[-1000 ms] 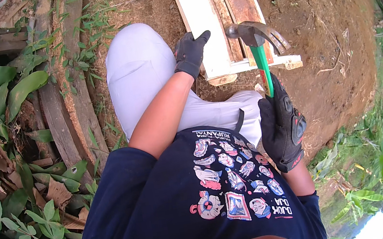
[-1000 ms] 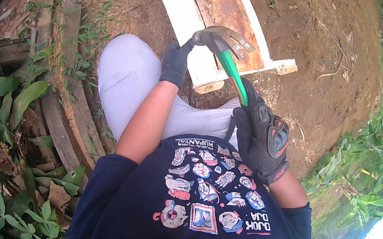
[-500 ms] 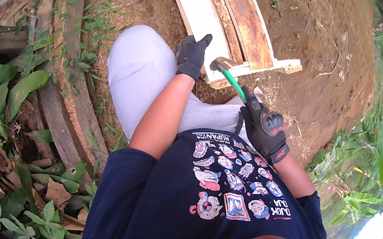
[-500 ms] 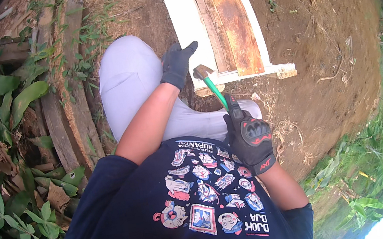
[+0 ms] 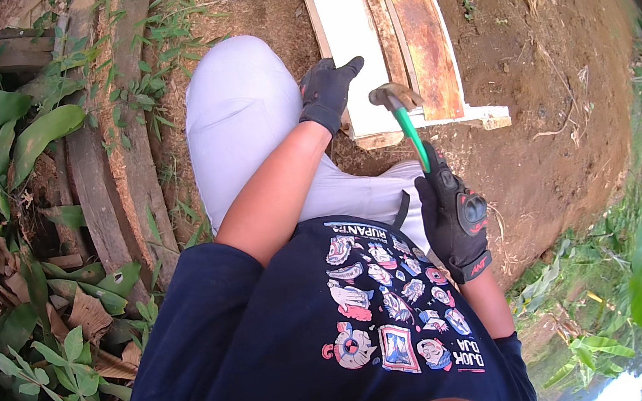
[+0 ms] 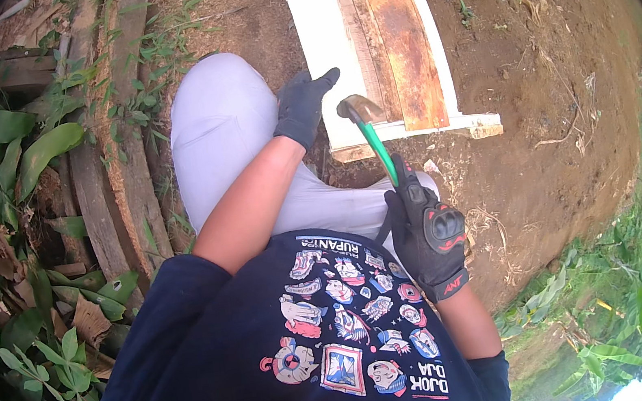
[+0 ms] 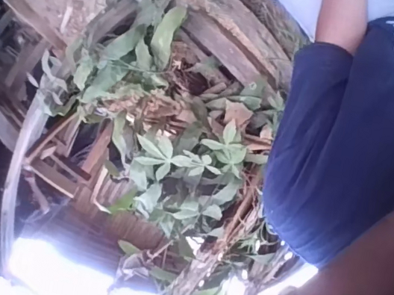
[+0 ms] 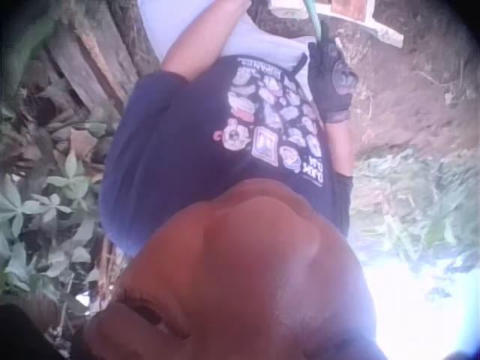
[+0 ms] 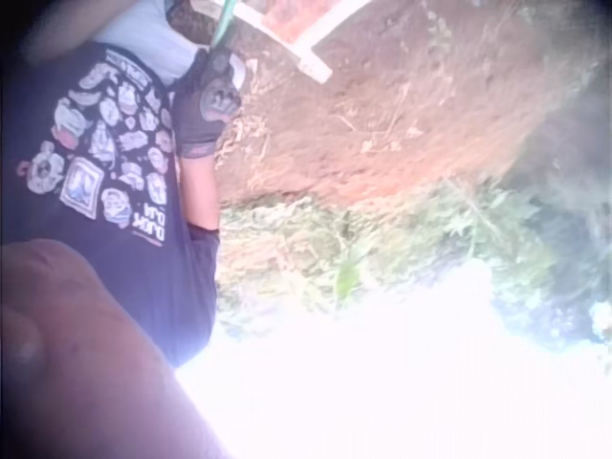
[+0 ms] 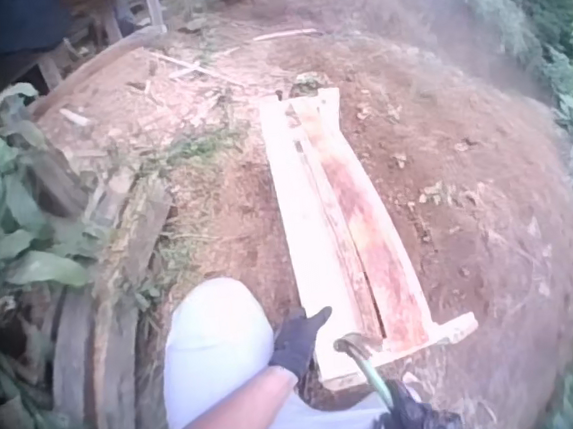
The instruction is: The person assembles a small wooden frame by hammering nails into the joints. They position the frame on the ground, hammer nails to secure the pieces, and then lift and reposition the frame to continue nailing from different angles.
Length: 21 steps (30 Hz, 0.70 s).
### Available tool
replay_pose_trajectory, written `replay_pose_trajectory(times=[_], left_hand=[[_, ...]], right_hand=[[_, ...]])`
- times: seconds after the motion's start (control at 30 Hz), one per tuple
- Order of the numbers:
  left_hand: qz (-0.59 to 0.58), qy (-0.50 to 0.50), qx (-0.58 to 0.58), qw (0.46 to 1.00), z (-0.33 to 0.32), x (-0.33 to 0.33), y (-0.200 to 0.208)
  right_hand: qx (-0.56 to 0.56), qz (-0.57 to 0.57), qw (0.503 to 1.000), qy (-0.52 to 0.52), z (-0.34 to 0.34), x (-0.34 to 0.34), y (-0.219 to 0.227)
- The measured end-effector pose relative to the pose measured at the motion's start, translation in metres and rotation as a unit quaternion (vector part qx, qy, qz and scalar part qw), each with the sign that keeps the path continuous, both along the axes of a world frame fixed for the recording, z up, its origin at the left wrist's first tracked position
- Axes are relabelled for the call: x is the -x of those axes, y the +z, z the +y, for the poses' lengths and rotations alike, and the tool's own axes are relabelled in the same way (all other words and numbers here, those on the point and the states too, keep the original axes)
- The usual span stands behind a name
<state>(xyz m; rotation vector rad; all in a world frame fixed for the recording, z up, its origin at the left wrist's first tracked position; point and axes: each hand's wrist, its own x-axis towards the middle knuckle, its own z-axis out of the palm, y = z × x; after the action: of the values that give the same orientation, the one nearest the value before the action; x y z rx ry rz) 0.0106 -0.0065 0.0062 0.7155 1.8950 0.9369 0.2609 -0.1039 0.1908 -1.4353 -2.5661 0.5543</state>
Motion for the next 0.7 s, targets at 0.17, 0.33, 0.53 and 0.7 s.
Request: replay_pose_trajectory(times=[0.17, 0.33, 0.53, 0.7], left_hand=[[0.011, 0.003, -0.012, 1.000, 0.001, 0.001, -0.014], [0.014, -0.015, -0.006, 1.000, 0.002, -0.002, 0.013], [-0.040, 0.006, -0.005, 0.999, -0.002, 0.002, -0.006], [0.059, -0.030, 0.017, 0.998, -0.002, 0.001, 0.016]], right_hand=[[-0.052, 0.078, 0.992, -0.080, -0.015, 0.002, 0.000], [0.011, -0.001, 1.000, 0.020, -0.006, -0.005, -0.029], [-0.026, 0.081, 0.996, -0.039, -0.013, -0.001, -0.009], [0.115, 0.015, 0.993, -0.020, -0.010, -0.008, -0.027]])
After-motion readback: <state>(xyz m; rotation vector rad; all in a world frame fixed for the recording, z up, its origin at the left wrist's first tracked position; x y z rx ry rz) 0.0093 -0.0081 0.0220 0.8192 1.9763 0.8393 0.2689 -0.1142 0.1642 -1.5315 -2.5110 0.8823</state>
